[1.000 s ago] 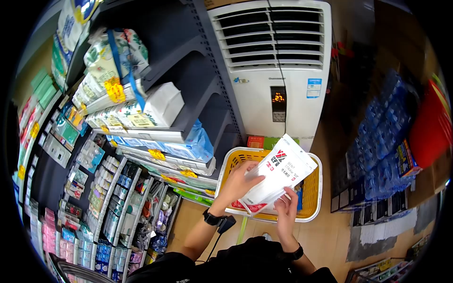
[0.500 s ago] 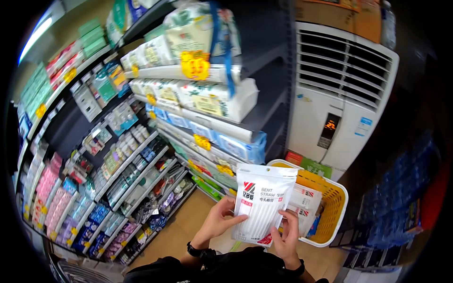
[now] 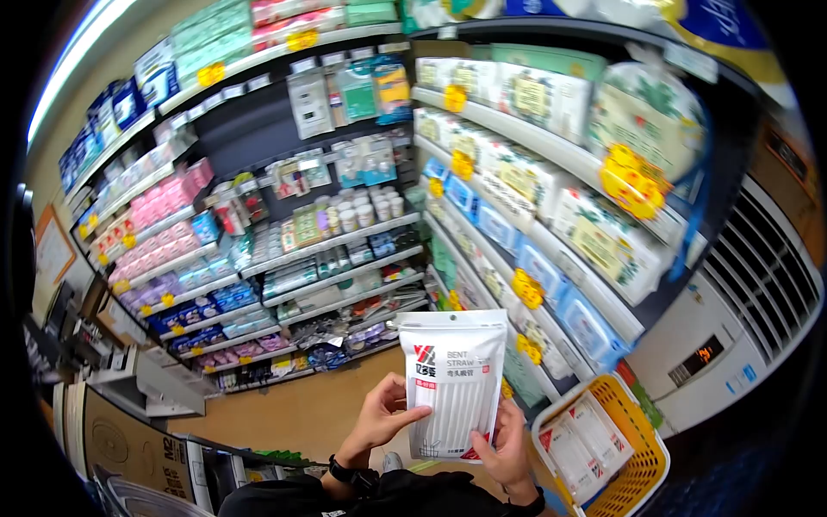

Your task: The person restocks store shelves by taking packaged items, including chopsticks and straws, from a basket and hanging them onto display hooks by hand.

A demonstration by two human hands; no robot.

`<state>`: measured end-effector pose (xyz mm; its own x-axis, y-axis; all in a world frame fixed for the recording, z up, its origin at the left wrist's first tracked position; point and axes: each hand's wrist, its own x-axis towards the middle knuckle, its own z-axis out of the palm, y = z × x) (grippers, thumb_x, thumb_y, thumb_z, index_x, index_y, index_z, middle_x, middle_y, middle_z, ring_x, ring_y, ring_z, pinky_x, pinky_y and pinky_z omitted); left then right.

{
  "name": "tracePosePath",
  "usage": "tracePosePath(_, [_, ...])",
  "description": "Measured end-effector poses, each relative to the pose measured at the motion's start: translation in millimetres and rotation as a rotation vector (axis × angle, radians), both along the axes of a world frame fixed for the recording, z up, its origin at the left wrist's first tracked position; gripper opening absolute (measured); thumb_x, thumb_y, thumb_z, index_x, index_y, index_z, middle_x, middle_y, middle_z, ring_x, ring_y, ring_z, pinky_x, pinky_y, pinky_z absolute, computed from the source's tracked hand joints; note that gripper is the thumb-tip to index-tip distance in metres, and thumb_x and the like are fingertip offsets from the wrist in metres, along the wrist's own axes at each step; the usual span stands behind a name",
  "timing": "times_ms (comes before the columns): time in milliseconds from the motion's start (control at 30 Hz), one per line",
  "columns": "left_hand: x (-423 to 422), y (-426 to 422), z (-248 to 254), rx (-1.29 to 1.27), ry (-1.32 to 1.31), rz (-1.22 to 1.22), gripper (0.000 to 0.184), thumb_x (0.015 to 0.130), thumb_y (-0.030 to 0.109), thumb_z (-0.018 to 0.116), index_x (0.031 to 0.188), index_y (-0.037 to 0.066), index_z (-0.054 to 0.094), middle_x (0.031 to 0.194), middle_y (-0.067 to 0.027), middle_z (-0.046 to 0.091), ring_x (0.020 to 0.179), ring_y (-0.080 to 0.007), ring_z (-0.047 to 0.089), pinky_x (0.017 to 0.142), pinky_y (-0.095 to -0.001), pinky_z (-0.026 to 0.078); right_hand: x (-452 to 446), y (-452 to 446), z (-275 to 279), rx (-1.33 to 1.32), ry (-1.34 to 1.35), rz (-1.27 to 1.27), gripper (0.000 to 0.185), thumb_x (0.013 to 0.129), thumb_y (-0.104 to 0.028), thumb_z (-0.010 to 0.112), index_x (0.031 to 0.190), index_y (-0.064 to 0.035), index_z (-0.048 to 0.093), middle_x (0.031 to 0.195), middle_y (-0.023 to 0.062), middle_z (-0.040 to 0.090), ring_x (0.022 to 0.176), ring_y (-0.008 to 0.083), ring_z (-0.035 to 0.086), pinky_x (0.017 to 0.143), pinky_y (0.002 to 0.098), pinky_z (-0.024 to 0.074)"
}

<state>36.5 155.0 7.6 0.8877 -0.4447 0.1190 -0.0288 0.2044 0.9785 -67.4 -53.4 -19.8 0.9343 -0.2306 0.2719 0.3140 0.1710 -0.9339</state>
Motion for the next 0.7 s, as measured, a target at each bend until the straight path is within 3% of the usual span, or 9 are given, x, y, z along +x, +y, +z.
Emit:
tracePosePath(167, [22.7,62.7,-0.5,-0.045,-0.016,0.216,0.032,0.087,0.006,0.08,0.105,0.004,0.054,0.105,-0.0097,0.072,0.096,-0.012,0.069,0.079,-0.0248,0.056,46.7,48.7,6.6,-0.315,0.149,0.246,0.056,0.088,-0.008,0.075,0.132,0.0041,0.044,0.116,0.0126,0.063,0.103,0.0141,0.061,0.091,0.0303,0.0508])
tracePosePath(233, [31.8,86.6,0.8,-0.084,-0.017,0.316,0.032,0.087,0.005,0.079,0.105,0.003,0.053,0.106,-0.0113,0.072,0.097,-0.0132,0.069,0.08,-0.0251,0.056,65.9,71.2,-14.1,-0.144,0.188,0.358,0.053,0.088,-0.011,0.077,0.129,0.0038,0.046,0.112,0.01,0.064,0.101,0.0133,0.061,0.09,0.0296,0.0505])
tracePosePath(400, [57.2,144.6,5.8,-0.13,-0.046,0.444,0.032,0.088,0.001,0.077,0.106,0.003,0.052,0.108,-0.0122,0.071,0.1,-0.0137,0.068,0.084,-0.0269,0.057,109.0,121.6,-13.1,-0.107,0.214,0.45,0.034,0.09,-0.006,0.074,0.116,0.002,0.053,0.104,0.0066,0.064,0.098,0.01,0.061,0.087,0.0274,0.0506])
tracePosePath(700, [106.0,224.4,16.9,-0.111,-0.07,0.403,0.035,0.09,0.003,0.076,0.117,-0.002,0.054,0.113,-0.0134,0.068,0.103,-0.0146,0.067,0.087,-0.0275,0.056,172.4,209.4,-7.1,-0.012,0.172,0.435,0.036,0.091,-0.001,0.071,0.121,0.0029,0.053,0.111,0.0086,0.064,0.102,0.012,0.063,0.092,0.028,0.0508])
